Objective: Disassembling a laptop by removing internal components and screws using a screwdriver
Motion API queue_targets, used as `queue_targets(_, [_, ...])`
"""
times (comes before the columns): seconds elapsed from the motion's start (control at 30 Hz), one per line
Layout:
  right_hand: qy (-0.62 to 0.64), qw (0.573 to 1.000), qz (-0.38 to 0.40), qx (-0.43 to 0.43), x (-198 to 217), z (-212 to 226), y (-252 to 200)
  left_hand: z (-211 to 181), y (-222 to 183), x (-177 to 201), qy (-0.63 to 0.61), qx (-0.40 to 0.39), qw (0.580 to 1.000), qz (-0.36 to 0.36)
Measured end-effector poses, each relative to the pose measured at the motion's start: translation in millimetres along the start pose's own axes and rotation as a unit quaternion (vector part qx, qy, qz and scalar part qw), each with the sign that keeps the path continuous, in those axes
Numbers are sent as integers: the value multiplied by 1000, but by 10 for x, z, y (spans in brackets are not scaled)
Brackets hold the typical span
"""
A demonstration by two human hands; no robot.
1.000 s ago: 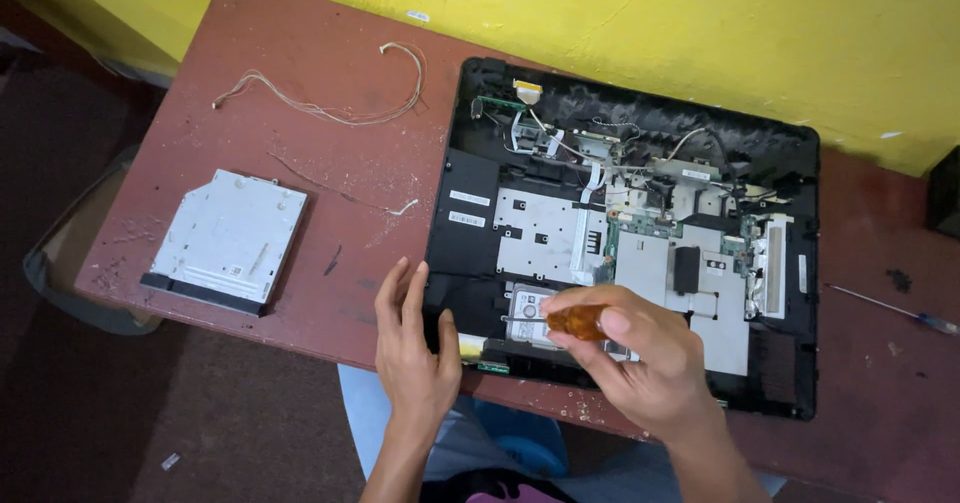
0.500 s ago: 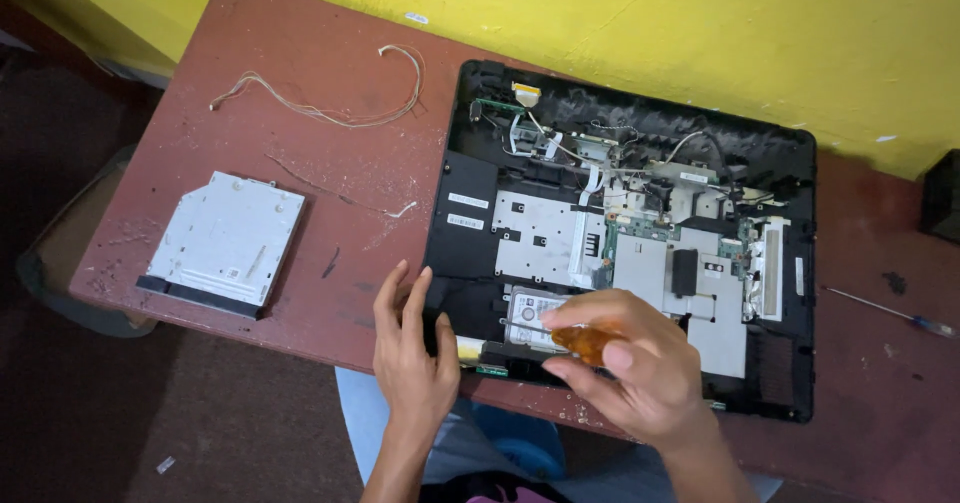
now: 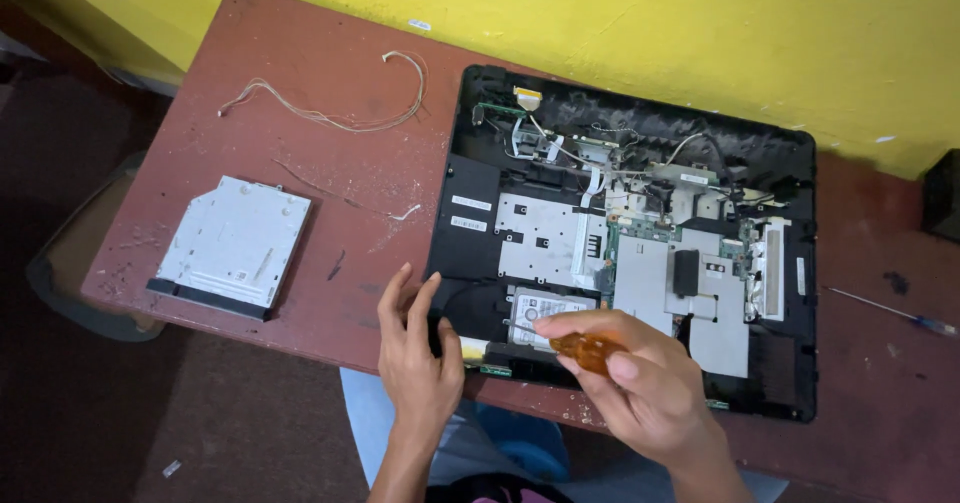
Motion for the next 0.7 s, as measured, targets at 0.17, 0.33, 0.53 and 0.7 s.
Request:
queue_targets(0.17, [20, 1000, 3, -11, -8, -45, -28, 15, -12, -3, -4, 7, 1000, 2])
queue_targets(0.33, [-64, 996, -50, 48, 46, -31, 24, 5, -10, -4, -5, -1, 1000, -1])
queue_targets(0.53, [-11, 998, -58, 28, 93, -62, 38, 5, -5, -4, -4, 0, 1000, 1])
queue_targets(0.7, [41, 998, -35, -14, 72, -106, 8, -5, -5, -3, -3, 3, 1000, 0])
Point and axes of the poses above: each hand's wrist, its own y-axis towards the middle knuckle, its own x-axis out of the back of the hand, z = x × y, the point moved 7 cm from there along y, towards the middle knuckle, and after that the axes turned 9 degrees about -y, right-handed, at the moved point
